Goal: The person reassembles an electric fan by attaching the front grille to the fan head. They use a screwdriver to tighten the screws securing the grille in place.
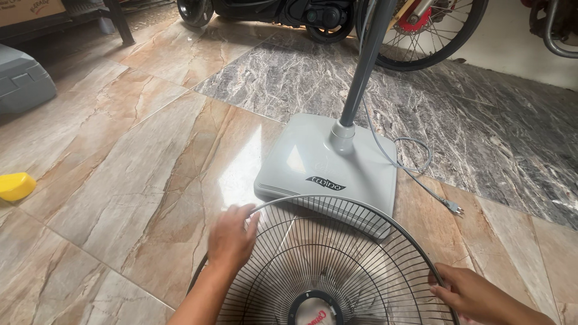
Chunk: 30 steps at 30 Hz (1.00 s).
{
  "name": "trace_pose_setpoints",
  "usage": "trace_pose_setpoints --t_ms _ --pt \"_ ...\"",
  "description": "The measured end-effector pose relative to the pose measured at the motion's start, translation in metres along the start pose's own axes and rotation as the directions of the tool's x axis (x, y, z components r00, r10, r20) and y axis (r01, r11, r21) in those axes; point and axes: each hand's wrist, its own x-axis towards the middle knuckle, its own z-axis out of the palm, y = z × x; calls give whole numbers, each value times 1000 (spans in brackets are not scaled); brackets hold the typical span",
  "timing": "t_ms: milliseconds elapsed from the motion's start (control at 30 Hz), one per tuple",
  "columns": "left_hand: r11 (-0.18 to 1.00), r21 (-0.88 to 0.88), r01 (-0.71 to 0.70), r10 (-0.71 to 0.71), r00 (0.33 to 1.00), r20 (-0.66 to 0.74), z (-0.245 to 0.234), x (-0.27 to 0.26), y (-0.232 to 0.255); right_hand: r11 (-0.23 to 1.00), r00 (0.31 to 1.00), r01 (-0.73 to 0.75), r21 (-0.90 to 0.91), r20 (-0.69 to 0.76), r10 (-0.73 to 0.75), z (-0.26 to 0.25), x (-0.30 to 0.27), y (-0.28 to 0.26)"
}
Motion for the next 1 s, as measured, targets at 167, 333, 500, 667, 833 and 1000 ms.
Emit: trace_pose_setpoints --t_ms 167,333,500,667,833,1000 --pt "992 62 113 -116 992 40 2 10 18 994 994 30 103 -104 -19 6 6 -1" --pt "998 -20 68 -67 998 15 -2 9 6 990 996 35 138 -87 -24 4 5 -8" --pt "990 -96 106 -98 992 83 -3 12 -3 990 998 -50 129 -36 55 2 5 -9" --pt "969 -98 226 -208 964 166 -8 15 1 986 992 94 140 -95 -82 15 20 11" --pt "964 -49 263 -248 946 208 -9 18 9 978 970 179 104 -187 -158 34 25 22" --pt "977 -2 212 -208 962 175 -9 19 12 994 928 -104 41 -356 112 42 13 -7"
